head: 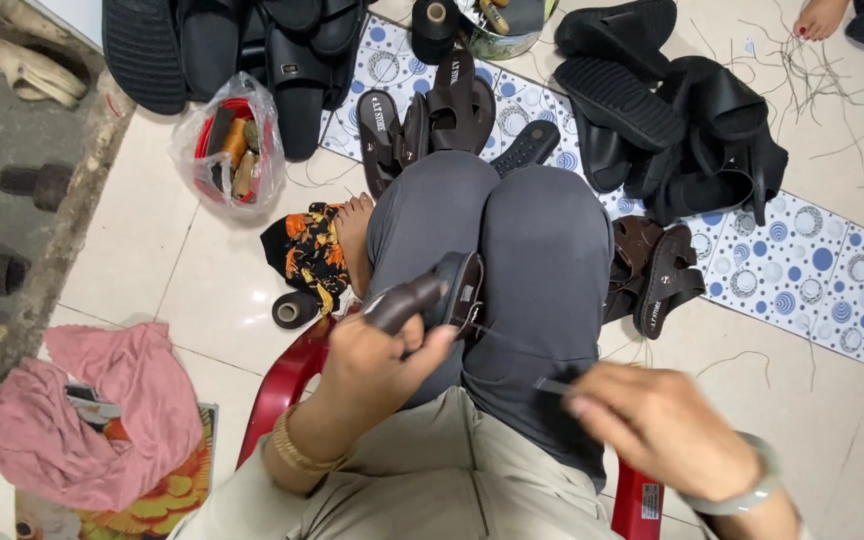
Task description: Hand-stitching the sole of a sandal to its upper part using a stitching awl and thread.
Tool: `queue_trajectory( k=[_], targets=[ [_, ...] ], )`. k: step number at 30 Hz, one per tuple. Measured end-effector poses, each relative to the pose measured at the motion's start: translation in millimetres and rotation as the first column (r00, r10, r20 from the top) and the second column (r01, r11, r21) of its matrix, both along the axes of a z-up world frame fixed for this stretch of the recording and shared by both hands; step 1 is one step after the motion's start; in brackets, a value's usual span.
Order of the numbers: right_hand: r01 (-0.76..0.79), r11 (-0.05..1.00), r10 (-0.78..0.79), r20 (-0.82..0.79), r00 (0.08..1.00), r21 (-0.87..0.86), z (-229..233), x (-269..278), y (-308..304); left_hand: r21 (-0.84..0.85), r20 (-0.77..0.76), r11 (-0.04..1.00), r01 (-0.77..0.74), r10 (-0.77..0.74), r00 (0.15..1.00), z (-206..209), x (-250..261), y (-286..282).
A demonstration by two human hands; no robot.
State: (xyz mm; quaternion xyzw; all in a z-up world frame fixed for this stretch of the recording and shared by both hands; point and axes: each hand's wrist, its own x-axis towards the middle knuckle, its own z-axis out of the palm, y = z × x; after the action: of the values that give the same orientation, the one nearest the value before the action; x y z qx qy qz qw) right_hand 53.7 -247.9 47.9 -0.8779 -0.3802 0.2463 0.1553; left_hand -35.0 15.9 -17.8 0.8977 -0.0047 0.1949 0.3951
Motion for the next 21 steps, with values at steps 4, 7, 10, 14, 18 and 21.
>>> queue_trajectory(
  k=[4,7,10,14,18,21],
  targets=[
    [0.095,0.906,0.005,-0.234,0.972,0.412,4,5,31,-0.117,0.029,0.991,-0.067,0.071,0.997,23,-24,33],
    [0.210,0.871,-0.193,-0.083,0.978,0.445,-7,6,51,0.039,-0.186,0.984,-0.172,0.176,0.967,33,-16,46],
    [0.179,0.873,-0.204,0.006,0.979,0.453,-14,5,79,0.171,-0.470,0.983,-0.065,0.140,0.871,41,13,22],
    [0.185,0.881,-0.233,0.060,0.971,0.435,-29,3,81,0.132,-0.242,0.985,0.107,-0.072,0.967,35,27,-9],
    [0.172,0.898,-0.102,-0.187,0.977,0.406,-20,-9,86,0.047,-0.167,0.995,0.091,-0.082,0.982,6,9,-14],
    [0.356,0.854,-0.043,-0.632,0.774,0.378,-52,-21,54,-0.056,-0.118,0.994,0.099,-0.105,0.987,-10,-10,-15]
  ],
)
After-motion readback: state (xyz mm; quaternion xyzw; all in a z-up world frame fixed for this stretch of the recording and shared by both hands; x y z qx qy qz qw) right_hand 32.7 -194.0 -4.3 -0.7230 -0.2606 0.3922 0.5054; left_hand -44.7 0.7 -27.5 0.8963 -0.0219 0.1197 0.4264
